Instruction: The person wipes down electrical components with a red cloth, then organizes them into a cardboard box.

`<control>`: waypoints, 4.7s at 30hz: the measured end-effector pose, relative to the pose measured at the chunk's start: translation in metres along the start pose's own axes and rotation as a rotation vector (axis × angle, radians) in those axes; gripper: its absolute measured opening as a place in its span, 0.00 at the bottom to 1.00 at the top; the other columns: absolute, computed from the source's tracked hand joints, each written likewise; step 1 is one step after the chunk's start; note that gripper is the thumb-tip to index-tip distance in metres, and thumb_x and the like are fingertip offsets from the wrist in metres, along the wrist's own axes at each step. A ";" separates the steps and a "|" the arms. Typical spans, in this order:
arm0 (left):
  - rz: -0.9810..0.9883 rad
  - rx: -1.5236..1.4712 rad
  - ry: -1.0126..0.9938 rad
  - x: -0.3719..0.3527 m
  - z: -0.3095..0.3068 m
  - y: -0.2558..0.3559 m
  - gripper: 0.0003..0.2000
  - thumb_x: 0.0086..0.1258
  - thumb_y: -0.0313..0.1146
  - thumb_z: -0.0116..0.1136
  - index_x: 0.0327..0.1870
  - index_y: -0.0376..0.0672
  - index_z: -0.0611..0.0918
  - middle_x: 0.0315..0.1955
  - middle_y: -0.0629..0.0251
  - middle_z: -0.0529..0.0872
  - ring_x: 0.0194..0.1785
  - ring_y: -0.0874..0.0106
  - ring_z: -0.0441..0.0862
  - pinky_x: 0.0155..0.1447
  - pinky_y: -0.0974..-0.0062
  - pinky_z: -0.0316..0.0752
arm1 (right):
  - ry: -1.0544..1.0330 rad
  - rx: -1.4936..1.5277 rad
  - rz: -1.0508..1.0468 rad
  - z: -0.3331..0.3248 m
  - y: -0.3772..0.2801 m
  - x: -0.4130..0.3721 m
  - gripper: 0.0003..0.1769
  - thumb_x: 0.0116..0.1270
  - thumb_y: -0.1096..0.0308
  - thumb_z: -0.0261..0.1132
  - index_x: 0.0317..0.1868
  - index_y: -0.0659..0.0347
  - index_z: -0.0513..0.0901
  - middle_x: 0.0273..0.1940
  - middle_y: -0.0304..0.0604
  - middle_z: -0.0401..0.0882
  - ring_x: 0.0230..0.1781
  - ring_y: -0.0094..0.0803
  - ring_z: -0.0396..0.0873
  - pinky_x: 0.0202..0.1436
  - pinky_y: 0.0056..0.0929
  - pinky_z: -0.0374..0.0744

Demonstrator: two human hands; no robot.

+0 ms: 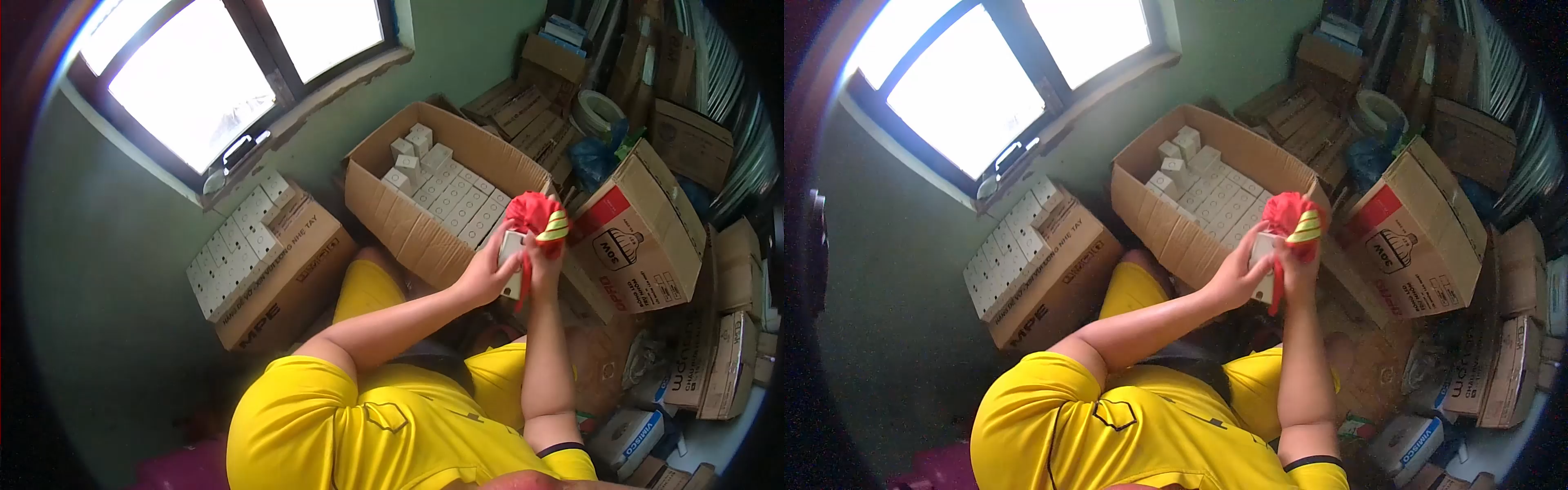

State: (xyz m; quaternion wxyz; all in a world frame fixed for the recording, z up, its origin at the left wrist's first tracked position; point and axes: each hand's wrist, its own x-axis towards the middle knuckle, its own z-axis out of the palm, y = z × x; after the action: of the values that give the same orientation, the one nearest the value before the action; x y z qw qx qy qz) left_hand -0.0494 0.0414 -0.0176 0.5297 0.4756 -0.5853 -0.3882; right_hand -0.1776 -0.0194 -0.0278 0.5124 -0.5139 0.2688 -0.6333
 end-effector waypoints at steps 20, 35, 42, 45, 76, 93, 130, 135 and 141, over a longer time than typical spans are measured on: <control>-0.251 0.884 0.726 -0.046 -0.303 -0.057 0.18 0.81 0.40 0.46 0.70 0.53 0.67 0.44 0.50 0.84 0.36 0.61 0.85 0.39 0.58 0.81 | 0.418 0.255 0.560 0.029 -0.010 0.008 0.28 0.71 0.50 0.66 0.62 0.59 0.72 0.50 0.41 0.76 0.45 0.29 0.79 0.41 0.27 0.84; -0.659 1.511 0.240 -0.098 -0.353 -0.020 0.39 0.60 0.52 0.69 0.75 0.60 0.69 0.76 0.58 0.64 0.78 0.56 0.59 0.74 0.35 0.47 | 0.362 0.232 0.552 0.017 0.028 0.008 0.28 0.72 0.51 0.64 0.63 0.59 0.72 0.54 0.41 0.76 0.47 0.30 0.80 0.47 0.29 0.84; -0.609 1.539 0.272 -0.108 -0.363 -0.026 0.41 0.60 0.48 0.70 0.75 0.46 0.67 0.75 0.58 0.67 0.74 0.58 0.66 0.74 0.39 0.51 | 0.411 0.278 0.621 0.009 0.030 0.008 0.31 0.73 0.47 0.62 0.67 0.57 0.70 0.61 0.42 0.74 0.54 0.33 0.78 0.54 0.33 0.83; -0.601 1.564 0.302 -0.108 -0.367 -0.034 0.40 0.61 0.47 0.70 0.74 0.43 0.67 0.74 0.58 0.68 0.73 0.58 0.68 0.73 0.40 0.54 | 0.401 0.279 0.658 0.013 0.024 0.008 0.33 0.72 0.45 0.62 0.68 0.57 0.70 0.62 0.43 0.73 0.56 0.34 0.77 0.58 0.36 0.81; -0.475 1.406 -0.144 0.187 -0.218 -0.169 0.27 0.64 0.42 0.64 0.66 0.55 0.76 0.63 0.63 0.78 0.67 0.58 0.74 0.65 0.52 0.71 | 0.436 0.365 0.613 -0.005 0.035 0.043 0.32 0.70 0.41 0.64 0.65 0.53 0.73 0.57 0.39 0.77 0.51 0.32 0.79 0.52 0.38 0.82; -0.289 -0.403 0.197 0.147 -0.164 -0.095 0.14 0.68 0.29 0.60 0.53 0.38 0.76 0.42 0.57 0.85 0.45 0.61 0.86 0.48 0.65 0.83 | 0.332 0.732 0.462 0.030 0.046 0.056 0.34 0.80 0.38 0.43 0.66 0.59 0.72 0.60 0.42 0.75 0.60 0.37 0.75 0.66 0.42 0.76; -0.549 -0.836 0.242 0.047 -0.016 0.012 0.24 0.78 0.52 0.53 0.62 0.41 0.73 0.52 0.61 0.82 0.54 0.68 0.82 0.58 0.65 0.79 | 0.129 -0.131 -0.197 0.048 0.040 0.027 0.20 0.75 0.72 0.52 0.66 0.59 0.75 0.59 0.45 0.75 0.62 0.34 0.74 0.68 0.31 0.70; -0.495 -0.663 -0.002 0.034 -0.029 -0.049 0.25 0.78 0.49 0.54 0.67 0.45 0.64 0.56 0.64 0.76 0.56 0.70 0.77 0.55 0.70 0.77 | 0.399 0.729 0.344 0.022 0.036 0.039 0.21 0.74 0.50 0.60 0.56 0.56 0.80 0.48 0.39 0.81 0.44 0.29 0.81 0.43 0.30 0.81; -0.269 -0.627 0.134 0.042 -0.046 -0.015 0.26 0.79 0.39 0.54 0.74 0.41 0.63 0.62 0.61 0.76 0.66 0.72 0.73 0.69 0.69 0.69 | -0.086 0.207 0.278 0.059 0.004 0.030 0.30 0.74 0.50 0.59 0.71 0.55 0.69 0.64 0.45 0.72 0.62 0.35 0.73 0.61 0.35 0.74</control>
State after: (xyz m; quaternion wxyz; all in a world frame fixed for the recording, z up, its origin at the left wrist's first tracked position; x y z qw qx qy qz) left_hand -0.0010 -0.0004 -0.0147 0.6314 0.3871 -0.3335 -0.5833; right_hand -0.1193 -0.0374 -0.0011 0.6562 -0.4428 0.2483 -0.5583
